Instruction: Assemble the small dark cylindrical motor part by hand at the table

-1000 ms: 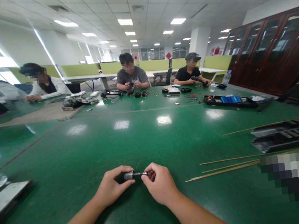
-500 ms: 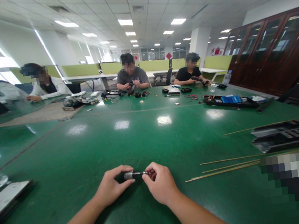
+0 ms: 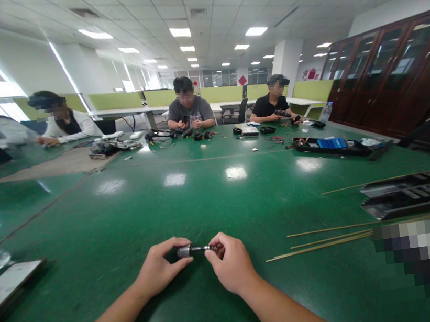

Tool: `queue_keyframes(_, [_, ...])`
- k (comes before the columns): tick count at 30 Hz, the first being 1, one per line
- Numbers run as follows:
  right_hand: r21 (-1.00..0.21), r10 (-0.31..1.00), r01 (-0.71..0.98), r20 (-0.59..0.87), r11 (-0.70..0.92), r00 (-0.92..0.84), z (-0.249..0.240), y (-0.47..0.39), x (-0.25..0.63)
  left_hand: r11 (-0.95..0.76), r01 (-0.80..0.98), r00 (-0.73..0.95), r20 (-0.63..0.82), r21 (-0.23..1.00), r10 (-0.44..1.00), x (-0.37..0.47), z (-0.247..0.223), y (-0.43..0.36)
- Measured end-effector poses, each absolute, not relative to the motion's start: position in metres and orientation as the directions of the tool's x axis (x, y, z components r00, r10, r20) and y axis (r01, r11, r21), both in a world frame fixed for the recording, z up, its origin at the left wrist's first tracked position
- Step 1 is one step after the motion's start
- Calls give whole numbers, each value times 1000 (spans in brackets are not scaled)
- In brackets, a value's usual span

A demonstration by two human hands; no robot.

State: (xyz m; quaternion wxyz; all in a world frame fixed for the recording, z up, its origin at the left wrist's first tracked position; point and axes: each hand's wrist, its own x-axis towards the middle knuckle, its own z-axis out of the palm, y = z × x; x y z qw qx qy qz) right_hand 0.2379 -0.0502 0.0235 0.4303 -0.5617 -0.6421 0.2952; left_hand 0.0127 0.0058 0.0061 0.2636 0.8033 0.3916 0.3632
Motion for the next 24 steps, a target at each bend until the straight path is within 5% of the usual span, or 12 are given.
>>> queue_keyframes(24, [-852, 956, 471, 287, 228, 56, 29, -53, 237, -541, 456, 366, 404, 707, 838, 9, 8, 10])
